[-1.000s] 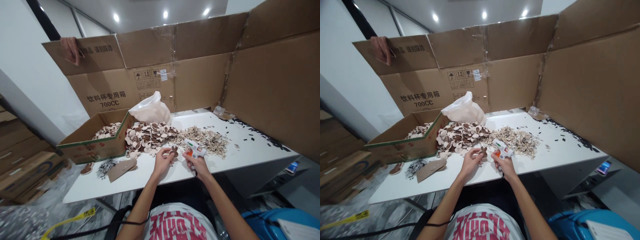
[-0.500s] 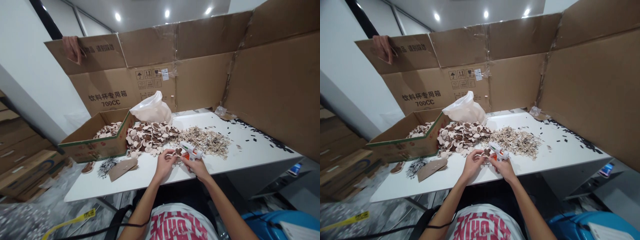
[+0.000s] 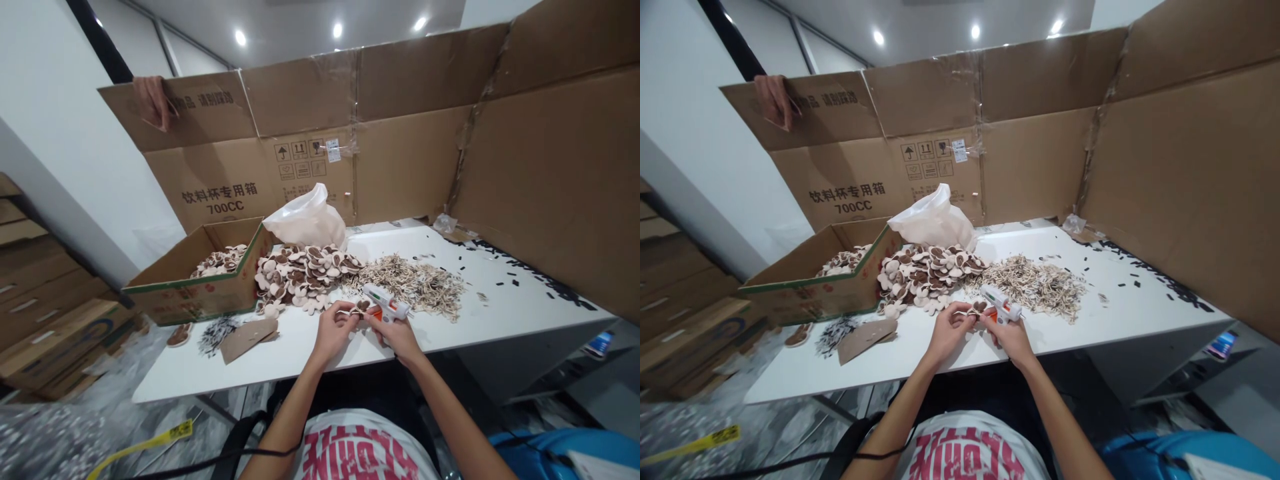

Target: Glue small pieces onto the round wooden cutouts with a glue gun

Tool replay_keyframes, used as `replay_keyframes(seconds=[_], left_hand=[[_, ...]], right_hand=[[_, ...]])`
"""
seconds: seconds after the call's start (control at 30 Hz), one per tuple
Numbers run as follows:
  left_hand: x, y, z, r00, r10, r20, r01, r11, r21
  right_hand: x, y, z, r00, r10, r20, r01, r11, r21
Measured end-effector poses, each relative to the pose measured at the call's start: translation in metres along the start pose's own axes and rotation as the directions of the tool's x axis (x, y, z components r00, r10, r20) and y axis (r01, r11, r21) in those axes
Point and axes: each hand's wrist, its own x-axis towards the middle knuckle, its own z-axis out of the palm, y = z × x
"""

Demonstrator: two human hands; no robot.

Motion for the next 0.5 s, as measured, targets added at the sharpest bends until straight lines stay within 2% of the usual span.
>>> replay_keyframes(seconds=[0.33,0.5], left_hand=[[-0.0021,0.0043,-0.0005,1.0,-0.008,0.002,0.008,1.0,0.008],[-0.0024,0.0054,-0.0008,1.0,-0.001,0.024,0.001,1.0,0.001]], right_hand=[[-0.0003,-0.0044,0.0027,1.0,0.003,-0.018,-0.002,0.999,0.053],[0.0008,-0.0002,0.002,1.0,-0.007,-0.027,0.007,1.0,0.025]])
